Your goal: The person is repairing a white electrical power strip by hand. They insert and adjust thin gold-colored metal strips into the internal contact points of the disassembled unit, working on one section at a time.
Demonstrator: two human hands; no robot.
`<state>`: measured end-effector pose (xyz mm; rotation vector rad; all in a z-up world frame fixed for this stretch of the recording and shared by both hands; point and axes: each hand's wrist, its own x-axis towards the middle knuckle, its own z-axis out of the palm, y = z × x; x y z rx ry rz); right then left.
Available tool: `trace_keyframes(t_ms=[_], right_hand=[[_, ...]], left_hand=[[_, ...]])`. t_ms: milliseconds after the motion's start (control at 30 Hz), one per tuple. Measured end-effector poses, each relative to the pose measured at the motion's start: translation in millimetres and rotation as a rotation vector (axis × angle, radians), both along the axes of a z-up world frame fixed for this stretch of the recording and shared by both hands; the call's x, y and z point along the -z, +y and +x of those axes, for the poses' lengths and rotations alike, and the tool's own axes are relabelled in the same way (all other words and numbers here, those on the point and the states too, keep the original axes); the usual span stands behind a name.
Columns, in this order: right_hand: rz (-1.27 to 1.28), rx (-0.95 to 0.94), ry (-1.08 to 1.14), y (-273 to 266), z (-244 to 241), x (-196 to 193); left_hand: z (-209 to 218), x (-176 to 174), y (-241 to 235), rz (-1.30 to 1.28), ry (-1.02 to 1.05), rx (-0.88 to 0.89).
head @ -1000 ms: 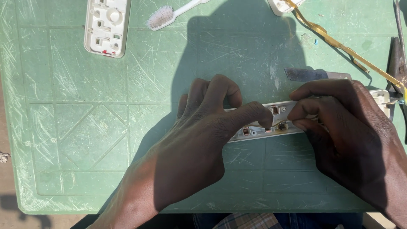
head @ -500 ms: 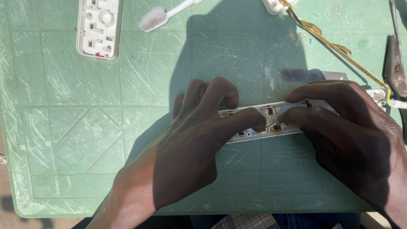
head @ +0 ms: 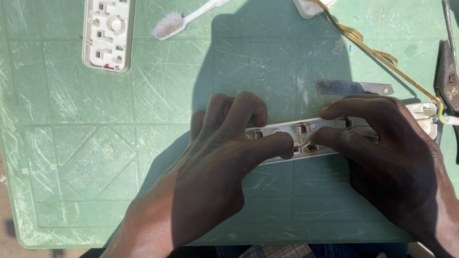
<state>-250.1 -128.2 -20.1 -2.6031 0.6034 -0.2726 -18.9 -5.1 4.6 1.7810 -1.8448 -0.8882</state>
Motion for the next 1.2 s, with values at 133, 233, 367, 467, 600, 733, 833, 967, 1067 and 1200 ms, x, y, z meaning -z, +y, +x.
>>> trace_keyframes(t_ms=[133, 233, 367, 467, 600, 733, 833, 967, 1067, 1200], right_hand=[[0.004, 0.056, 0.024, 4.0, 5.1, -4.4], [0.039, 0.048, -0.089, 8.1, 12.4, -14.8], [0.060, 0.037, -0.093, 9.6, 13.4, -17.9], [0.038, 0.013, -0.113, 8.1, 9.6, -15.9], [0.015, -0.007, -0.074, 4.9, 0.0, -11.4], [-0.032, -0.022, -0.155, 2.5, 3.9, -2.4], [-0.024, -0.073, -0.202, 2.9, 7.8, -1.9], [-0.098, -0.041, -0.212, 15.3, 14.4, -0.5], [-0.108, 0.000, -0.215, 21.1, 14.7, 2.3], [-0.103, -0.029, -0.217, 17.1, 11.0, 6.8]], left_hand=[[-1.7, -1.3, -0.1, -0.044, -0.011, -0.032], [-2.3, -3.7, -1.0, 0.022, 0.015, 0.012], [-7.0, -0.3, 1.1, -0.070, -0.088, -0.040], [-8.7, -0.1, 4.6, -0.120, -0.129, -0.050], [-0.4, 4.1, 9.1, -0.148, -0.098, -0.017], [7.2, 5.5, 11.0, -0.166, 0.047, -0.053], [6.6, 1.2, 7.9, -0.140, 0.126, -0.099], [7.7, -1.5, 6.6, -0.051, 0.180, -0.113], [8.3, 0.7, 7.9, -0.095, 0.178, -0.104], [2.2, 15.0, 13.5, -0.295, -0.043, -0.041]])
